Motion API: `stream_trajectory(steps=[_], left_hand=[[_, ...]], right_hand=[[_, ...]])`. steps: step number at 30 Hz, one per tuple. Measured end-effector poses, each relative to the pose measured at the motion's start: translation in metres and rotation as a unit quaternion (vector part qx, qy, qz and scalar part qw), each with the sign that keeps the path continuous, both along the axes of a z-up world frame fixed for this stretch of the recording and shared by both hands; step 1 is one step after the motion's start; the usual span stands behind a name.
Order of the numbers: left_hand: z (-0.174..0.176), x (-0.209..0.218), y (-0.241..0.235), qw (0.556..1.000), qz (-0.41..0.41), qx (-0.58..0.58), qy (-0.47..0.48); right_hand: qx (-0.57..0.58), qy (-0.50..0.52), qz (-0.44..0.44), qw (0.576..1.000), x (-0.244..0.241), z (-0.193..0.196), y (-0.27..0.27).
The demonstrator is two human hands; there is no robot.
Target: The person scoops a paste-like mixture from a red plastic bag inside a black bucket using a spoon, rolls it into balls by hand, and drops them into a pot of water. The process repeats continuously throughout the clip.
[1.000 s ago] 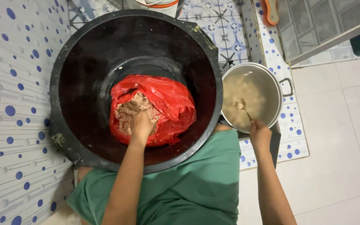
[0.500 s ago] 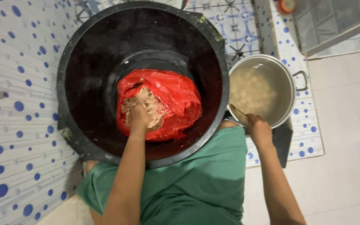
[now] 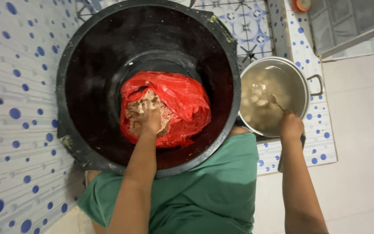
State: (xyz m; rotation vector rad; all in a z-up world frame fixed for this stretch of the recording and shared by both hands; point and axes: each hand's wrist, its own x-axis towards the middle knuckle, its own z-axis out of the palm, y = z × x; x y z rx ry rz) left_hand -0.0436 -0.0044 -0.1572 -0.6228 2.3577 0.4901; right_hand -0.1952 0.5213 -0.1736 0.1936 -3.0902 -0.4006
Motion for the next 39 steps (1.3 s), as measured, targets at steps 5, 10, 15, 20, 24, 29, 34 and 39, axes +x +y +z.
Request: stream_trajectory(steps=[5,10,15,20,24,29,34,39], left_hand=[[-0.059,0.007,-0.006,0.997,-0.065,-0.006,0.049],[-0.089,0.002,-0.003,0.990,-0.122,-0.033,0.059],[-0.109,0.011,-0.006,0.993,-0.113,0.007,0.037],[0.010,0.038,-0.005,0.981,-0.089,0.046,0.167],[0.020,0.032,-0.017,0.958,0.046,0.145,0.243],[-0.075,0.033,-0.052,0.784,0.311,0.359,0.399],[0.022,0.052,-0.029,0.728,0.368,0.380,0.436],[0.037,0.062,-0.022,0.592,0.433,0.456,0.505]], right_hand=[[-0.003,-0.051,-0.106,0.993,0.000,-0.003,0.000],[-0.011,-0.095,-0.133,0.987,0.023,0.010,-0.024],[-0.057,-0.120,-0.118,0.984,0.048,0.064,-0.059],[-0.239,-0.065,-0.079,0.966,0.058,0.122,-0.077],[-0.399,-0.030,-0.077,0.913,0.071,0.149,-0.105],[-0.629,-0.011,-0.025,0.777,0.075,0.104,-0.142],[-0.612,0.003,0.076,0.787,0.091,0.107,-0.217],[-0.595,-0.004,0.148,0.790,0.088,0.080,-0.256]])
